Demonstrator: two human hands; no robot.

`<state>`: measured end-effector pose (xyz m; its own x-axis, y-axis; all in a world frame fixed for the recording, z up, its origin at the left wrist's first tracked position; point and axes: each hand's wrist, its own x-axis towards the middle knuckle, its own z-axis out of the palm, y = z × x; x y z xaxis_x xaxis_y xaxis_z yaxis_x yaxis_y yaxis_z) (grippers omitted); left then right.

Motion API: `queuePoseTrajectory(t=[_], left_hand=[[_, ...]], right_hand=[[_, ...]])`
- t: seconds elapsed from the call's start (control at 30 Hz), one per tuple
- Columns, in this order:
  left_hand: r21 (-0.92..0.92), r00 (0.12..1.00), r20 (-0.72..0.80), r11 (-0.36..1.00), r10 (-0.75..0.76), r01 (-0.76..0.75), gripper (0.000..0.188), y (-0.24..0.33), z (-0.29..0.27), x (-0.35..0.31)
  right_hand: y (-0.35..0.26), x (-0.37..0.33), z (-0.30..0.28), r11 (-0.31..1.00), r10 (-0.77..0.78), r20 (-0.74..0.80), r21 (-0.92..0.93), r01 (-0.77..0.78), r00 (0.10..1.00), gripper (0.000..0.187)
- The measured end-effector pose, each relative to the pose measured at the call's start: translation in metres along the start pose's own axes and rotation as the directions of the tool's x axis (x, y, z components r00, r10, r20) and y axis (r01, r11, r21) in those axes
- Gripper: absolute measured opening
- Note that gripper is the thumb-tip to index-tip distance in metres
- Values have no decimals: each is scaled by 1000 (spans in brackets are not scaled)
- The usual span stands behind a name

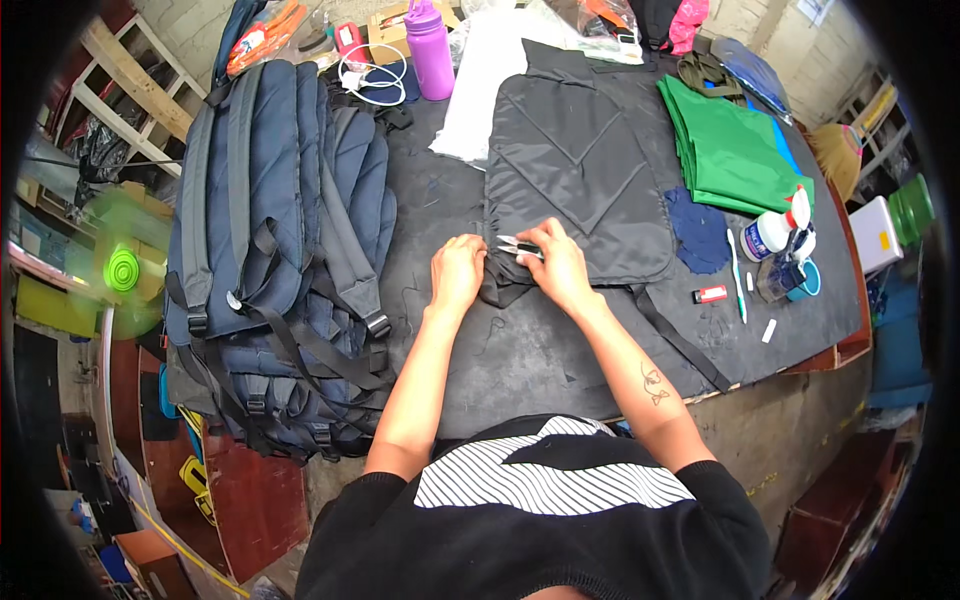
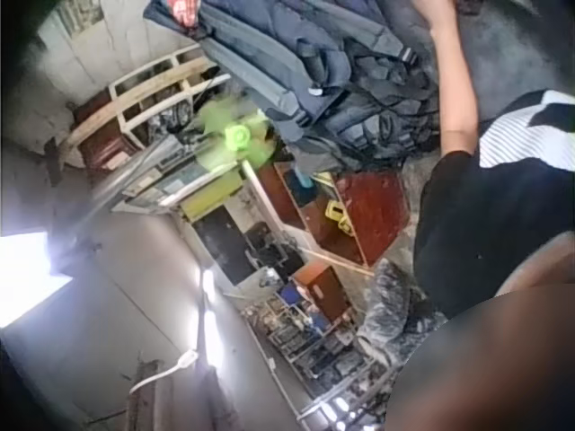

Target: Inspecting and cleaning backpacks using a toothbrush and tweezers on a workbench.

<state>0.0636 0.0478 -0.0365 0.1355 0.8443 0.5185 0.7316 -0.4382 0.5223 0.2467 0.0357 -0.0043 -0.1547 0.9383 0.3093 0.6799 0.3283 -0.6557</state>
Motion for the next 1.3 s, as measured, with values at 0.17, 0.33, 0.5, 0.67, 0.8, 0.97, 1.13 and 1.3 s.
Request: queuePoseTrajectory(t=[0.17,0.33,0.5,0.67,0.8,0.97,1.13,1.3], left_hand=[[-10,1000,7,1000,-22,22,6,4,0,-4],[20,998,-26,998,-60,60,6,8,1,-5],[16,998,-49,999,-28,28,5,13,1,-4],[-362,891,-42,838,-451,407,15,6,0,19],[-610,798,157,578,-582,542,20,-36,25,46],[-651,638,571,189,-516,735,17,-26,31,55],[-629,664,505,292,-551,721,11,-3,30,52],[-741,696,397,238,-598,627,11,-13,42,43]], right_hand=[[-6,6,14,990,-69,31,-119,72,997,17],[-10,6,11,987,-60,63,-142,69,996,17],[-3,7,13,983,-76,60,-161,85,995,17],[3,-2,20,958,176,-128,249,-140,976,23],[12,-18,15,933,204,-151,330,-145,967,26],[2,-14,-9,202,487,329,859,-470,809,22],[-3,6,-4,509,428,247,729,-457,870,25],[29,7,22,865,373,-68,388,-320,926,30]])
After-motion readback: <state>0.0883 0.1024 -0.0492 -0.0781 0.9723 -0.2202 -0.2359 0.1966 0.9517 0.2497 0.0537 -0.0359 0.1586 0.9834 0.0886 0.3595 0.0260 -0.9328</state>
